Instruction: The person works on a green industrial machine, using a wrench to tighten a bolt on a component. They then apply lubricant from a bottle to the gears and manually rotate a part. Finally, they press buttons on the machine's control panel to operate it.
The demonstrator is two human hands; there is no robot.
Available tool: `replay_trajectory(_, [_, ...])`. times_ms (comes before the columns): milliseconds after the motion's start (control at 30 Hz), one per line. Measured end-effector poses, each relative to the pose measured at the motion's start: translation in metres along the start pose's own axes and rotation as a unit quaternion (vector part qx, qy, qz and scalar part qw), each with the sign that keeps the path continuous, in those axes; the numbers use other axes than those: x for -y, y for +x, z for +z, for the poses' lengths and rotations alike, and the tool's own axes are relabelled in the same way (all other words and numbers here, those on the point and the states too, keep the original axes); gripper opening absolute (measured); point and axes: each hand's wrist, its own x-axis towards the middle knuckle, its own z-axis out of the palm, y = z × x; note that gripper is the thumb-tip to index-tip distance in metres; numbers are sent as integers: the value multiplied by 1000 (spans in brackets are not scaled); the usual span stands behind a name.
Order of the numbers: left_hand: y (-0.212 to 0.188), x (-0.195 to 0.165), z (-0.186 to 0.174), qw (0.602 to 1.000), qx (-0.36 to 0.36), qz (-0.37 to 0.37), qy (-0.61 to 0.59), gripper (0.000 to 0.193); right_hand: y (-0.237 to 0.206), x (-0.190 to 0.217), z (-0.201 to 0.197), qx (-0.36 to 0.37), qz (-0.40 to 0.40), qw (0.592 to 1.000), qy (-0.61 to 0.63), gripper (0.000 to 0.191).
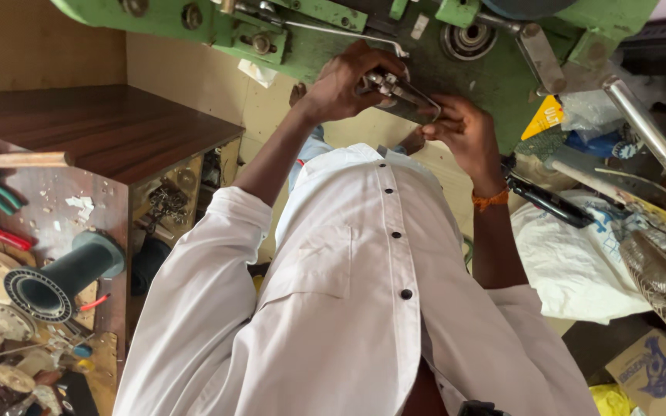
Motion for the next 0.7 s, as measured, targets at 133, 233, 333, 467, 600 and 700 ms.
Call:
replay_trajectory(133, [0, 4, 2, 996, -28, 79, 42, 47, 0, -11, 4, -69, -24, 976, -205, 34])
replay_trajectory(233, [1, 6, 4, 995, -25, 84, 39, 47, 12, -23, 2, -133, 66, 989, -25, 40])
replay_trajectory(333, [1, 6, 4, 994, -33, 98, 36, 47, 18, -25, -2, -143, 137, 979, 50, 41])
replay_trajectory(467, [2, 3, 3, 997, -26, 77, 8, 46, 15, -15, 1, -148, 92, 975, 140, 36])
replay_trajectory(600, [2, 3, 1, 995, -33, 94, 26, 45, 11, -6, -1, -118, 75, 979, 146, 32])
replay_trajectory(700, [2, 5, 1, 994, -39, 104, 22, 45, 7, -4, -7, -70, 13, 997, -5, 23])
